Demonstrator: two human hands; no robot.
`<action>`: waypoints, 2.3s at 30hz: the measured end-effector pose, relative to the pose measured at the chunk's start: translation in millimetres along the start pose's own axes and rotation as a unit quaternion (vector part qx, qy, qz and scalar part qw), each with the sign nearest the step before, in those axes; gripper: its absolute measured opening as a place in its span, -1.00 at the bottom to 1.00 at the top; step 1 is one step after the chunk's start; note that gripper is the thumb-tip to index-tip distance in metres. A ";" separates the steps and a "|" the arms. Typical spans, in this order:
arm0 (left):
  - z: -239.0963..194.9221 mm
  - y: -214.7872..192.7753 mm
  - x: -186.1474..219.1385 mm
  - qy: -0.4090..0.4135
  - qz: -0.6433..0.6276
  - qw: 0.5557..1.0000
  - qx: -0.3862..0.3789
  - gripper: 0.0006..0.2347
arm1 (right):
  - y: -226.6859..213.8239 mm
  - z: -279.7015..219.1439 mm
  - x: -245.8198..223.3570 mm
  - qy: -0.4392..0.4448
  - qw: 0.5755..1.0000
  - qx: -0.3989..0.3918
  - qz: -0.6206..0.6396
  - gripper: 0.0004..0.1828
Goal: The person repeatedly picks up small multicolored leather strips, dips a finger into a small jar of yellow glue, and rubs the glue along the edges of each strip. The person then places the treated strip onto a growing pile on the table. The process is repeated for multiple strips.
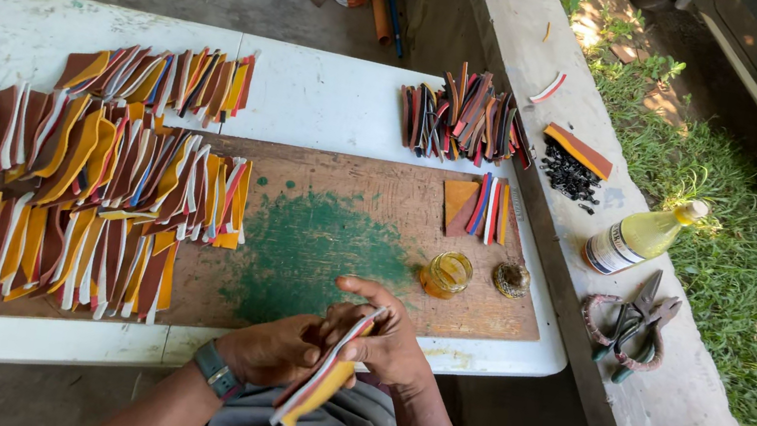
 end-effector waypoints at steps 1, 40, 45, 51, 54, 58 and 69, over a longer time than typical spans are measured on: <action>6.4 1.4 -6.3 0.012 -0.005 1.000 0.000 -0.52 | 0.2 -0.7 0.5 -0.005 1.000 -0.009 0.013 -0.09; 2.7 33.9 66.7 0.137 0.851 0.370 0.346 -0.97 | -2.3 -9.2 -140.1 -0.065 0.577 0.152 -0.800 -0.34; 31.3 10.6 60.7 -0.041 0.899 0.354 0.256 -0.92 | -17.3 15.1 -144.7 0.168 0.486 0.033 -0.857 -0.35; 28.8 -9.0 55.4 0.042 0.897 0.358 0.255 -0.94 | -33.7 30.9 -136.6 0.221 0.458 -0.014 -0.861 -0.39; 30.8 -4.6 58.5 0.010 0.892 0.374 0.254 -0.93 | -41.6 36.6 -134.5 0.238 0.457 -0.032 -0.857 -0.36; 33.5 4.9 62.9 -0.037 0.895 0.370 0.246 -0.95 | -50.0 37.1 -126.7 0.235 0.460 -0.037 -0.856 -0.38; 14.4 1.4 64.8 0.182 0.123 0.962 0.162 -0.83 | -39.7 27.0 -147.1 0.155 0.500 -0.024 -0.852 -0.38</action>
Point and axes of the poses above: each hand's wrist, its own z-axis towards the middle knuckle, its own y-axis out of the palm, x = y × z, the point moved 1 cm from there along z, towards the middle knuckle, and after that the axes turned 8 degrees about -y, right-handed, at the moved point
